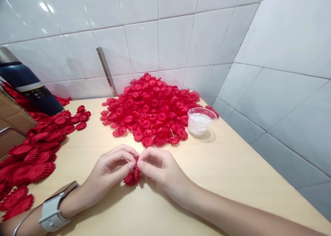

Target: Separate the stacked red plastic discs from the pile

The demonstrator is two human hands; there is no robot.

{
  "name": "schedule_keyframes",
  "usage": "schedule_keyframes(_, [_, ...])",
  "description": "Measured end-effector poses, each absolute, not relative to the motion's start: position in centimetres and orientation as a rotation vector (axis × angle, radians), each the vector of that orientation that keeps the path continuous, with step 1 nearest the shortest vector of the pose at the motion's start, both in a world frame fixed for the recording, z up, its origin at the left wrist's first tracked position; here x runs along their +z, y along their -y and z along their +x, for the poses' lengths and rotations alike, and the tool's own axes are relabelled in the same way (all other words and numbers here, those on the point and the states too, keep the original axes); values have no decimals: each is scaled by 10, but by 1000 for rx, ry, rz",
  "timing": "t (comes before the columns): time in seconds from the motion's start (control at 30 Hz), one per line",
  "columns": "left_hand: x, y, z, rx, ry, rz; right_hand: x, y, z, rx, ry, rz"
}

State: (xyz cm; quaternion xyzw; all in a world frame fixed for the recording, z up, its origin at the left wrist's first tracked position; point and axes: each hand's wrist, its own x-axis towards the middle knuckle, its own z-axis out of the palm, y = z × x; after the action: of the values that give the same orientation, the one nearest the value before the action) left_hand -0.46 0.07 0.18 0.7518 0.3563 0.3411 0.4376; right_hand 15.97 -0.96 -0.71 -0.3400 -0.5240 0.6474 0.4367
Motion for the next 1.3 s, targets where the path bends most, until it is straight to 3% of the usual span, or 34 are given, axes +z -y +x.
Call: schedule_keyframes(1.3, [1,-1,-4,822,-914,1836,-18,11,160,1538,1446,-961])
